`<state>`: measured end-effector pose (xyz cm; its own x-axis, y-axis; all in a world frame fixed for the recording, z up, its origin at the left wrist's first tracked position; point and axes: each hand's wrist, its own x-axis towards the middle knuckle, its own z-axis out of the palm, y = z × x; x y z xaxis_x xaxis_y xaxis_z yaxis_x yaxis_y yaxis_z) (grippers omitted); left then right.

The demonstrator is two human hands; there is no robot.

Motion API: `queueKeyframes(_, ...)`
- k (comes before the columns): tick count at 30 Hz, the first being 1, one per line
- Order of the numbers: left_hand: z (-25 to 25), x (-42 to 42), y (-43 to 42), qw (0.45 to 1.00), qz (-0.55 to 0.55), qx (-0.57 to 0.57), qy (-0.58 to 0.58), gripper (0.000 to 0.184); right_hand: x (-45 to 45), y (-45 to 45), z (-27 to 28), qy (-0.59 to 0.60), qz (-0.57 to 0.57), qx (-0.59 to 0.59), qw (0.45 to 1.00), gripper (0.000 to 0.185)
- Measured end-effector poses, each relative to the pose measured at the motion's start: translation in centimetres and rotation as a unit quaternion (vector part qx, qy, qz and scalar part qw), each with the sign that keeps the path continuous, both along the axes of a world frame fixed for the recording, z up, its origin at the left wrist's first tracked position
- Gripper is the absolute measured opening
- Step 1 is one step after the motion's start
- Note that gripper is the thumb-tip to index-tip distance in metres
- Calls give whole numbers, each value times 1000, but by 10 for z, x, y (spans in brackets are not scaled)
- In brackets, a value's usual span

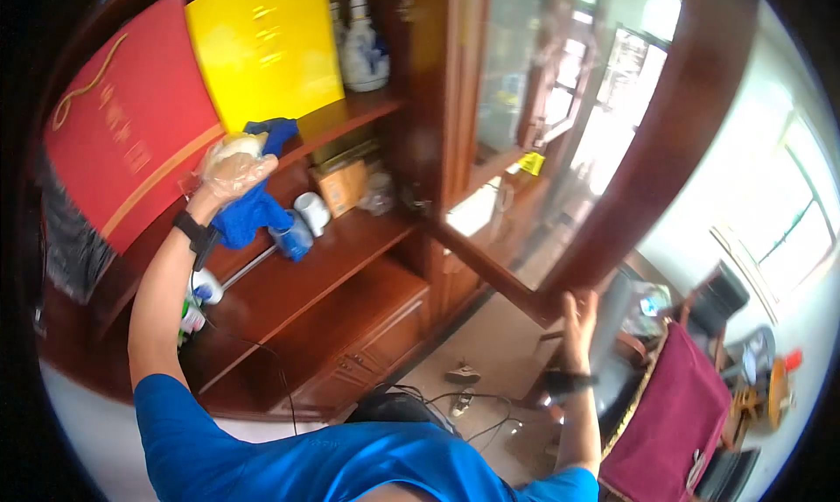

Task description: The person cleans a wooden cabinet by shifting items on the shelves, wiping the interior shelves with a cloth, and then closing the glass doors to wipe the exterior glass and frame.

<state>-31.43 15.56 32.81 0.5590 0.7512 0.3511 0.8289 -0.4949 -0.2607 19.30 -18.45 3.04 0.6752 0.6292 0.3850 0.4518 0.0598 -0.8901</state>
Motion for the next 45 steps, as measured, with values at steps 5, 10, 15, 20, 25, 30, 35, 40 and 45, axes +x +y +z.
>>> queueKeyframes(5,-21,-80,-57,986,-23,156,-50,38,-46,-24,-31,85,-131,4,988,26)
queueKeyframes(10,-33,-129,-100,980,-29,191,-47,56,-55,-13,-96,-26,122,-208,970,17)
queueKeyframes(15,-21,-131,-105,984,-41,144,-93,56,-145,144,88,-161,351,-37,922,15)
queueKeyframes(20,-20,-132,-109,980,-25,133,-145,52,-195,320,252,-233,298,218,900,43)
queueKeyframes(25,-26,-136,-106,975,-22,148,-163,50,-200,462,341,-247,168,249,921,69)
queueKeyframes(30,-28,-134,-107,971,5,148,-186,51,-191,540,377,-135,158,187,960,91)
queueKeyframes(35,-23,-129,-108,979,21,109,-172,54,-185,542,385,-200,152,172,952,75)
queueKeyframes(40,-25,-129,-102,979,21,108,-169,52,-194,528,365,-169,155,251,940,55)
queueKeyframes(45,-25,-129,-104,981,17,101,-165,55,-197,480,352,-144,202,384,890,33)
